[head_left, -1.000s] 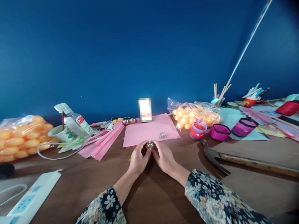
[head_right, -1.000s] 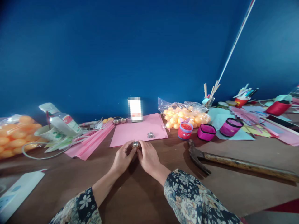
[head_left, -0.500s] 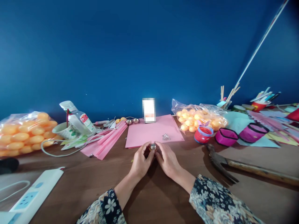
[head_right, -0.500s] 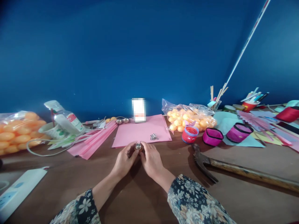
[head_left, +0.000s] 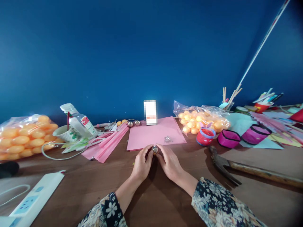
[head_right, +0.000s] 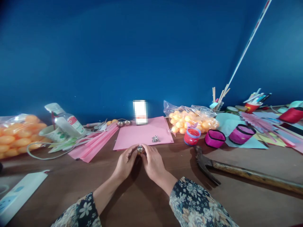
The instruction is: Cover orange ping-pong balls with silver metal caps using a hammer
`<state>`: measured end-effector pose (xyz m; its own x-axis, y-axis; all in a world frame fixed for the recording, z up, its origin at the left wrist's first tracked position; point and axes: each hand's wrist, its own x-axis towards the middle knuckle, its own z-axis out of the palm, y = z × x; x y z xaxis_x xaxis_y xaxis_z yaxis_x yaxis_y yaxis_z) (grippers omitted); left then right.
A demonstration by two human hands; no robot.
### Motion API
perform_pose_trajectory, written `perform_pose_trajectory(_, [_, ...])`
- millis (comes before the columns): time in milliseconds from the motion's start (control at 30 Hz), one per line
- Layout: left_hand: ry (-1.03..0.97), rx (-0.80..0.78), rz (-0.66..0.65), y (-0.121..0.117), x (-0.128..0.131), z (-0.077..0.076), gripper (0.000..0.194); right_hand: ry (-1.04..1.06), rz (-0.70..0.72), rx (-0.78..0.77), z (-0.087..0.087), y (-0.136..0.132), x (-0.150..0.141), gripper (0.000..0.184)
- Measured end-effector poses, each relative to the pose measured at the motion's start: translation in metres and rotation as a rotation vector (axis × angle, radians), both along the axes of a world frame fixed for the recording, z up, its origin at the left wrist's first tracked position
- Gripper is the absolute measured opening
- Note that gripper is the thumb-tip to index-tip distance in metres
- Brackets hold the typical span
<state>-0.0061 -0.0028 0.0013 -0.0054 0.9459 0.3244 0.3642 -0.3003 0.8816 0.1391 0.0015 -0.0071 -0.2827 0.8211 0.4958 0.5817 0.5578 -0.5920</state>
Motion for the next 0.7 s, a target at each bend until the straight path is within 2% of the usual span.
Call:
perform_pose_trajectory(267, [-0.001,-0.024,-0.005,-0.0010,0.0001,-0.0005,0.033,0.048,-0.014,-0.043,0.0002,-0.0003,0.0002,0.034])
perform_pose_trajectory(467, [0.013,0.001,-0.011,-0.0016,-0.0002,0.0016,0.027,0.069,-0.001,-0.085,0.0047,-0.0020,0.0003,0.030])
perform_pose_trajectory(700, [-0.019,-0.018,-0.004,-0.0028,0.0007,0.0051,0.026,0.111,0.015,-0.049,0.0032,-0.0017,-0.0009,0.035])
